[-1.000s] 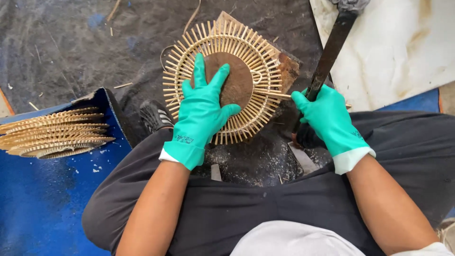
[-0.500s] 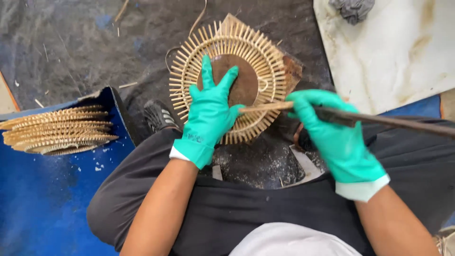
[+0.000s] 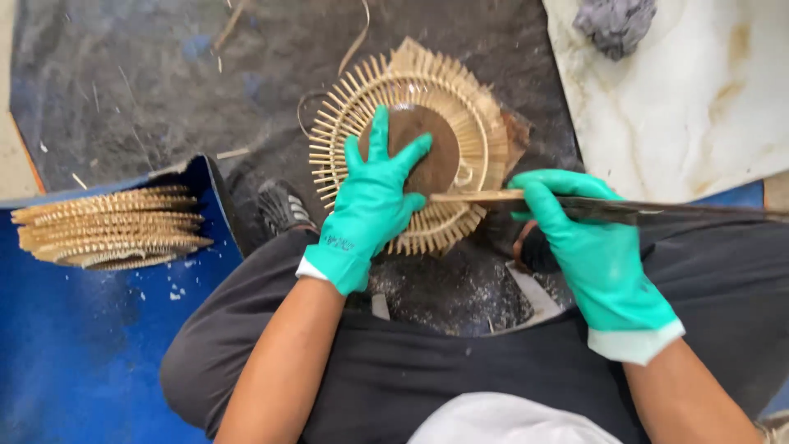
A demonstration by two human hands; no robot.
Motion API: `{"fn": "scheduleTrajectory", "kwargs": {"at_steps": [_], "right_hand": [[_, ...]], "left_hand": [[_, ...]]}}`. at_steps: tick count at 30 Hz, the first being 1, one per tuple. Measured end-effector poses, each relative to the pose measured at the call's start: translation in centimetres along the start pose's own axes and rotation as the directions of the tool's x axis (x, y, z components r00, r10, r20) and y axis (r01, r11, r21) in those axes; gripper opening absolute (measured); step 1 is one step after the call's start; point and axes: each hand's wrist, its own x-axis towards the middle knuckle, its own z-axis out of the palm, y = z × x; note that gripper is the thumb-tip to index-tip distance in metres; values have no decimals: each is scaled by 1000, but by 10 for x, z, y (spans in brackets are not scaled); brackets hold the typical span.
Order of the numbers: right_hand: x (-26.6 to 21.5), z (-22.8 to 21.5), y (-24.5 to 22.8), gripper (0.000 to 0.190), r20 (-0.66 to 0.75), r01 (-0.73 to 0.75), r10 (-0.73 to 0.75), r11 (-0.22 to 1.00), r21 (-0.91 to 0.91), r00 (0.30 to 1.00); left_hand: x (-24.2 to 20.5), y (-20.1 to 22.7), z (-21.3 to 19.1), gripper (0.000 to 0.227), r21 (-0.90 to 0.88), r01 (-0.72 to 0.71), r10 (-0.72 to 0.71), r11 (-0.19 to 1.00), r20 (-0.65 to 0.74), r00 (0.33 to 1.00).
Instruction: The person is shaving or smoothing the wooden slats of a circular bamboo object using a knife.
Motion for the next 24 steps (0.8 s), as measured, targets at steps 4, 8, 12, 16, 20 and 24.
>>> {"fn": "scheduleTrajectory", "kwargs": {"at_steps": [4,8,12,16,20,24], "right_hand": [[2,-16,-1,15,-34,-72,74,995,61,997],[9,-21,-7,15,-85,-77,81,995,56,993],[22,-24,-14,20,-120,-151,149,988,-6,981],[47,-44,41,23,-190,-338,284,846,-412,940],[57,-39,72,31,-145,-349,318,825,-445,937],[60,-29,83,31,-121,-271,245,795,-542,962]], "left_hand": [[-2,-15,19,88,4,-84,84,996,-44,996],[-3,5,4,96,-22,-8,6,1000,-70,998],[-3,9,0,99,-8,65,-65,998,4,998],[3,-5,8,102,39,4,-3,999,-17,1000],[5,1,2,105,54,17,-18,998,27,999],[3,7,-5,104,32,86,-89,996,92,992]]}}
